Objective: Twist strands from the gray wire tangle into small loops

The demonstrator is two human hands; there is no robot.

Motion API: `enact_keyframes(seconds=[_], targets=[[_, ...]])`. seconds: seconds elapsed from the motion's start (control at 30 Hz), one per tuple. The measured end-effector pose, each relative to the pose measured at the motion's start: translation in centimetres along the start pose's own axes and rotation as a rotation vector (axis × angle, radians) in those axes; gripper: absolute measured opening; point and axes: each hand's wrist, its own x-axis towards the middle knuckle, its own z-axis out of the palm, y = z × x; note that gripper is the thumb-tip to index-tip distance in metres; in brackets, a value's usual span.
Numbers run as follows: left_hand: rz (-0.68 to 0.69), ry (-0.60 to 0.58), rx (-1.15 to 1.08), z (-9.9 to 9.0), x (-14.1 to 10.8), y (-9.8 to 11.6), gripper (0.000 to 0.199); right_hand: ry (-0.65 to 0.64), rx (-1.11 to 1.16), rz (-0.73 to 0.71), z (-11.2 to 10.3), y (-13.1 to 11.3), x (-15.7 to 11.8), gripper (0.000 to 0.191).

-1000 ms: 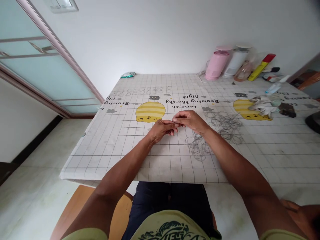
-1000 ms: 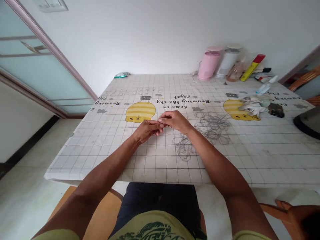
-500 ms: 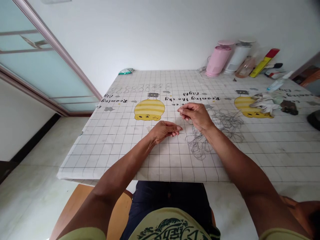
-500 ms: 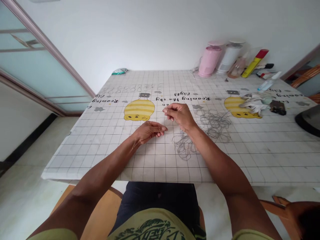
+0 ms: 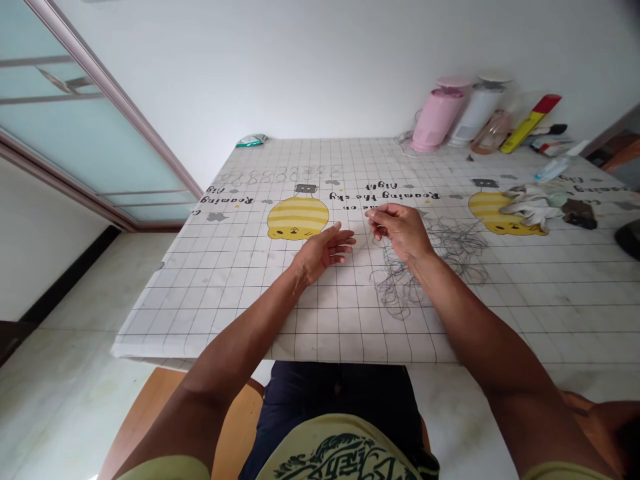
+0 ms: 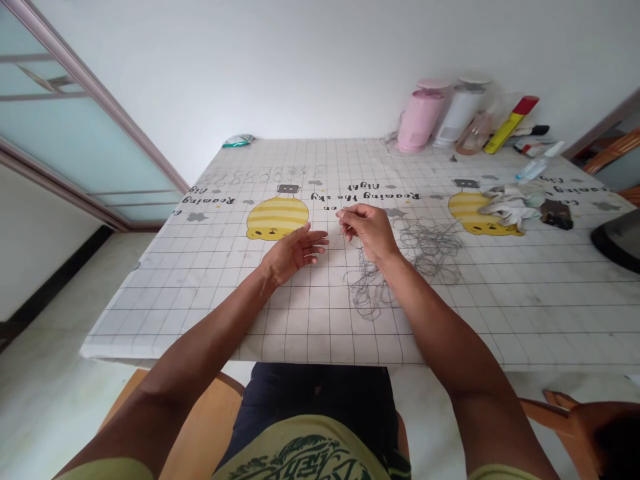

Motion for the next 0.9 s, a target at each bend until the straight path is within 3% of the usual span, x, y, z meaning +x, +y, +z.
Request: enact_keyframes(seconds=[0.1, 0.2, 0.37, 0.73, 0.9], targets=[[-0.016, 0.008, 0.001, -0.1, 0.1, -0.1, 0.053, 0.067, 0.044, -0.019, -0.2, 0.0, 0.0, 0.02], [-0.02, -0.061, 0.006, 0.1, 0.0, -0.3, 0.048, 0.142, 0.067, -0.028, -0.1, -0.1, -0.2, 0.02], [0.086, -0.093, -0.028, 0.5, -0.1, -0.8, 0.039, 0.212, 0.107, -0.042, 0.9, 0.4, -0.8, 0.021], [0.301, 0.02, -0.119, 0.6, 0.0, -0.3, 0.033, 0.068, 0.259, 0.129, 2.7, 0.9, -2.0, 0.035], [0.374, 0.094, -0.093, 0.8, -0.2, 0.1, 0.029, -0.032, 0.339, 0.241, 3.5, 0.8, -2.8, 0.032]])
